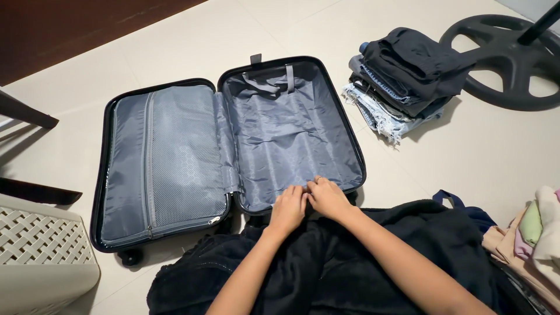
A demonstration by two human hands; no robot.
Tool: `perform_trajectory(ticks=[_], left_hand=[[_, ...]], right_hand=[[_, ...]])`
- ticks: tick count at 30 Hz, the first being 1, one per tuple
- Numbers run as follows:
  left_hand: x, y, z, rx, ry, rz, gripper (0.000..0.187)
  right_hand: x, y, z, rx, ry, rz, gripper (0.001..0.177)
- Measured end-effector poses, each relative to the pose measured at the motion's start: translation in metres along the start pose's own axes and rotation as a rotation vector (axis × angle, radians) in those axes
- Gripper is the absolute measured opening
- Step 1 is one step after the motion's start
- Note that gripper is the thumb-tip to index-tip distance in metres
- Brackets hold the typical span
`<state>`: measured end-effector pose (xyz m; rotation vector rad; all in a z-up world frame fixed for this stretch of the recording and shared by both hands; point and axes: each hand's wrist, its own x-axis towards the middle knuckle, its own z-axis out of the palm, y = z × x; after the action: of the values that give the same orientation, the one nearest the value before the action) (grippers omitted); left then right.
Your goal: The person packs a suitcase by first placing a white folded cloth into the left compartment and zipping the mesh cover. They then open the right compartment and place several folded clothing items, including jeans and shirts, into the suitcase.
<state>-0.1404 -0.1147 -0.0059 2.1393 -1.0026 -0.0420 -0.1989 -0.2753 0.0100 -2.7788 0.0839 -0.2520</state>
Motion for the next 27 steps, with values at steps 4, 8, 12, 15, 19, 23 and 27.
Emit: perform_trajectory(ticks=[4, 8, 12, 15, 19, 23, 27], left_hand=[[0.027, 0.024, 0.026, -0.159, 0.014, -0.138, 0.020], [0.050, 0.062, 0.047, -0.428, 0.145, -0.181, 0.028], [0.056, 0.092, 0.065, -0.436, 0.189, -0.129, 0.030], [0.062, 0.105, 0.076, -0.400, 0.109, -0.137, 0.032], [0.072, 0.116, 0.086, -0.334, 0.008, -0.228, 0.034], [0.078, 0.109, 0.100, -0.300, 0.058, -0.247, 0.032], [0.070, 0.104, 0.111, -0.147, 0.087, -0.091, 0.030]], right_hand=[[0.010, 0.027, -0.012, 0.065, -0.101, 0.243, 0.020], [0.023, 0.064, -0.043, 0.126, -0.008, 0.098, 0.020], [0.030, 0.103, -0.083, 0.247, 0.036, 0.132, 0.018], [0.033, 0.137, -0.107, 0.167, 0.122, 0.191, 0.012], [0.046, 0.193, -0.133, -0.054, 0.382, 0.227, 0.017], [0.070, 0.249, -0.159, -0.320, 0.457, 0.284, 0.047], [0.099, 0.287, -0.176, -0.517, 0.435, 0.331, 0.083]])
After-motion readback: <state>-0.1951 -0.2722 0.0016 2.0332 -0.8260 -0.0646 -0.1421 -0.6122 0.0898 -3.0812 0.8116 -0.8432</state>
